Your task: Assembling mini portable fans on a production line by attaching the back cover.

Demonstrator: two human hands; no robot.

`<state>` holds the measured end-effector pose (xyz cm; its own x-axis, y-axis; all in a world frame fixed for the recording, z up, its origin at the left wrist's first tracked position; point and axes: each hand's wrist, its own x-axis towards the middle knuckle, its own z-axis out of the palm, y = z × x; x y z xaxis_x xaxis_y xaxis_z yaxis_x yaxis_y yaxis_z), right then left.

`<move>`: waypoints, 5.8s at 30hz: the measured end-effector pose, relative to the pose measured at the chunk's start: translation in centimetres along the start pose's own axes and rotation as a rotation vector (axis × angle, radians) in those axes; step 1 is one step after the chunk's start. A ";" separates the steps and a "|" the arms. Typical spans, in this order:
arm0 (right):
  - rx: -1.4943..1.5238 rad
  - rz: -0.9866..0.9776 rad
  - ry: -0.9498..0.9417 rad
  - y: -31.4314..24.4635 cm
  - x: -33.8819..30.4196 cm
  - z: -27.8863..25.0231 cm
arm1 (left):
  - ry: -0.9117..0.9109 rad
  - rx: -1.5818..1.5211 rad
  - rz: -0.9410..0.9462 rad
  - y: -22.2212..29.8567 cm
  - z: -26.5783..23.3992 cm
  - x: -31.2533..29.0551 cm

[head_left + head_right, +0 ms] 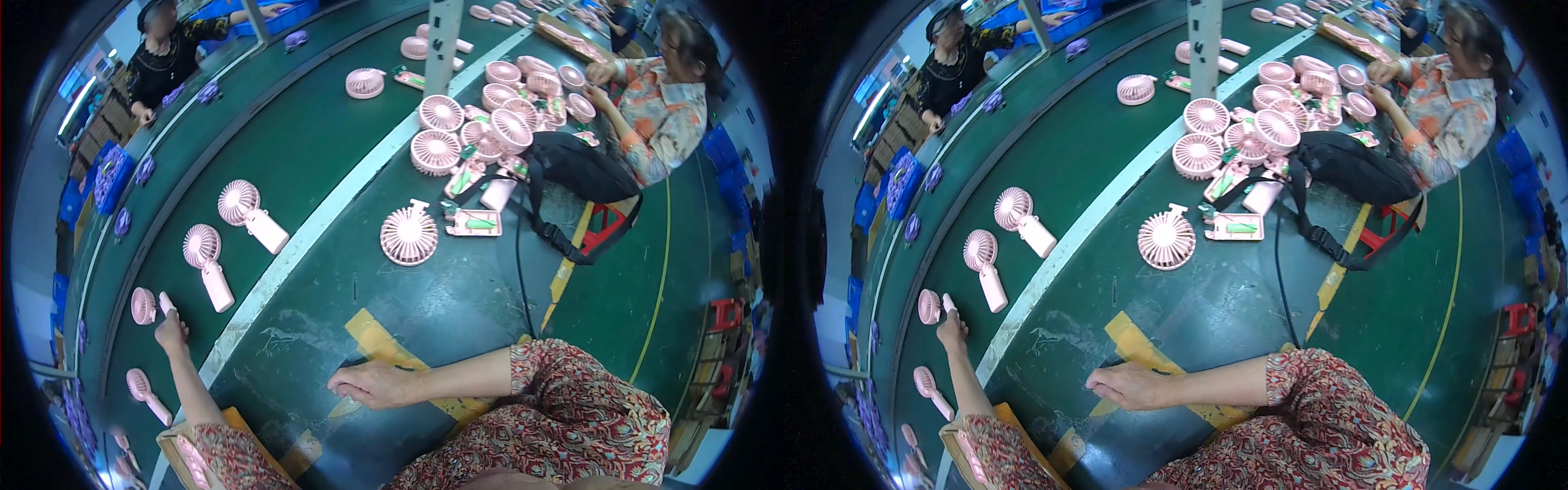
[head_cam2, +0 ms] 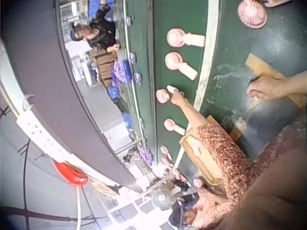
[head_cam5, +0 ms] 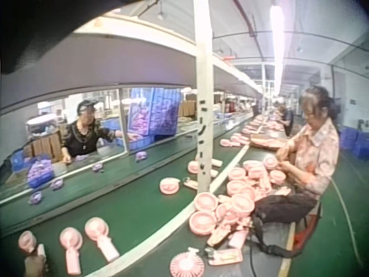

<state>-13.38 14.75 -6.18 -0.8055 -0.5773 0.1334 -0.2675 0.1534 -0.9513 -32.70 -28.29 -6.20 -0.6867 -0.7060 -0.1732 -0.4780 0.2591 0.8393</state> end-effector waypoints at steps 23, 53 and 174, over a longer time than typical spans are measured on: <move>1.219 0.443 -0.292 -0.6 -3.8 1.7 | -0.999 -1.057 -0.345 1.0 -1.0 -50.2; -0.418 0.311 -0.013 -6.6 -12.4 -4.8 | -0.697 -0.301 0.150 -1.6 -1.5 -42.5; 1.023 0.908 -0.192 -4.5 -12.4 -4.1 | -0.610 -0.723 0.130 -0.8 0.9 -46.1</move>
<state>-4.30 24.50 -2.39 -0.3797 -0.7057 -0.5981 0.8780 -0.0714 -0.4732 -1.19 4.66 0.62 -0.9755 -0.1818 -0.1239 -0.0643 -0.3030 0.9508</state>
